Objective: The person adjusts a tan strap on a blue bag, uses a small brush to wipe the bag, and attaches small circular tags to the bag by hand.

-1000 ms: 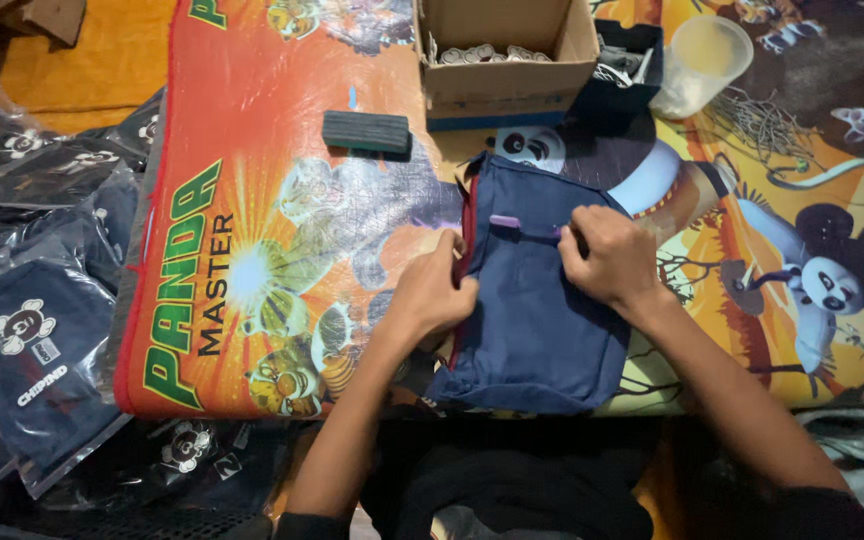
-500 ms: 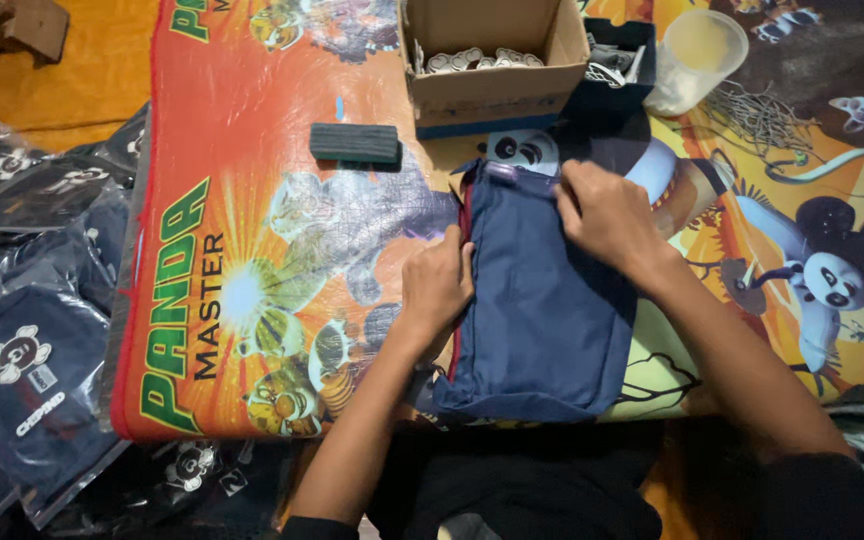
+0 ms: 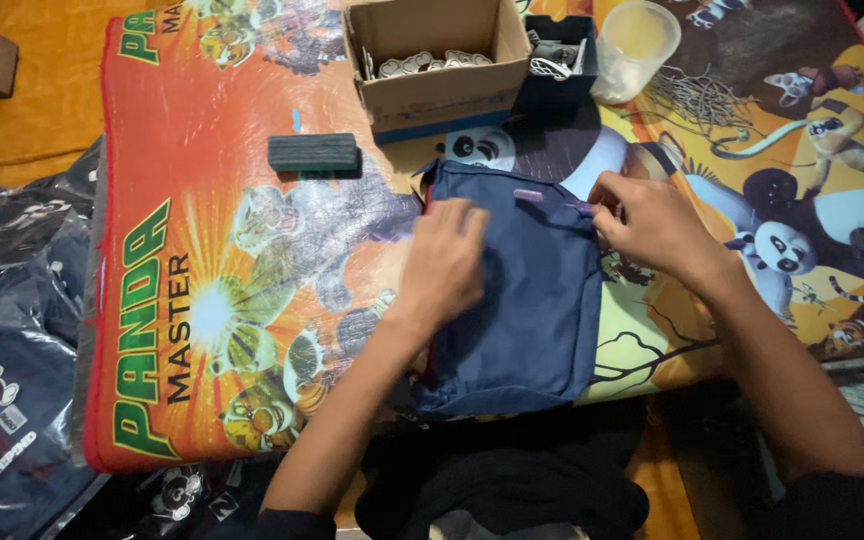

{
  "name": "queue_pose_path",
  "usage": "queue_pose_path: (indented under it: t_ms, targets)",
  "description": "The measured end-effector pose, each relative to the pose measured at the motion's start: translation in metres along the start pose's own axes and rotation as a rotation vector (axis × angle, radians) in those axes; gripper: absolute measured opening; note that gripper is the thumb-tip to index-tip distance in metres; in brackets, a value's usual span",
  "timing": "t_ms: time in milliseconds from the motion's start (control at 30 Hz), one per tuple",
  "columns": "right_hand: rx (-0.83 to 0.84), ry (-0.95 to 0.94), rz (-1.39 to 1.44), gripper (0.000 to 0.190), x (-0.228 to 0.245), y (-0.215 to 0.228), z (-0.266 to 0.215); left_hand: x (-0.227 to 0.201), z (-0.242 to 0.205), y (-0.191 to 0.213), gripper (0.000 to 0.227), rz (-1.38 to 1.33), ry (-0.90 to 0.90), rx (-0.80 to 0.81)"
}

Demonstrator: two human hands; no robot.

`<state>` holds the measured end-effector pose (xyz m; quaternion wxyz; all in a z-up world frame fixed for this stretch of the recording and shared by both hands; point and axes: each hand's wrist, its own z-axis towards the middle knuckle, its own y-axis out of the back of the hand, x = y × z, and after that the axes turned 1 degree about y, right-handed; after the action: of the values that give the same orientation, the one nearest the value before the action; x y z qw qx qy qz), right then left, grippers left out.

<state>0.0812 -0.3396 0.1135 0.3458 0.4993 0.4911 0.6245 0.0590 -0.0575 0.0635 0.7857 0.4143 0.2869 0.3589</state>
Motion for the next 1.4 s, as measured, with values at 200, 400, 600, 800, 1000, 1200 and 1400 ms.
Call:
queue_pose_path:
  t_ms: [200, 400, 600, 800, 1000, 1200, 1400]
  targets:
    - [0.012, 0.042, 0.032, 0.028, -0.030, -0.031, 0.013, -0.028, -0.014, -0.010, 0.058, -0.206, -0.165, 0.299]
    - [-0.053, 0.085, -0.106, 0.024, -0.027, -0.056, 0.030, -0.029, -0.014, -0.016, 0.062, -0.143, -0.156, 0.355]
    - [0.018, -0.057, -0.252, 0.021, -0.034, -0.041, -0.007, -0.029, -0.012, -0.019, 0.062, -0.154, -0.123, 0.349]
    - [0.139, -0.172, -0.216, 0.024, -0.051, -0.026, -0.085, -0.026, -0.015, -0.026, 0.063, -0.155, -0.134, 0.331]
    - [0.351, -0.344, -0.139, 0.021, -0.027, 0.007, -0.128, -0.023, -0.017, -0.032, 0.061, -0.167, -0.200, 0.219]
    - [0.059, -0.381, 0.162, 0.030, 0.029, -0.041, -0.143, -0.027, -0.016, -0.025, 0.061, -0.130, -0.160, 0.302]
    - [0.142, -0.349, -0.002, 0.033, 0.058, -0.052, -0.131, -0.027, -0.017, -0.027, 0.063, -0.103, -0.175, 0.283]
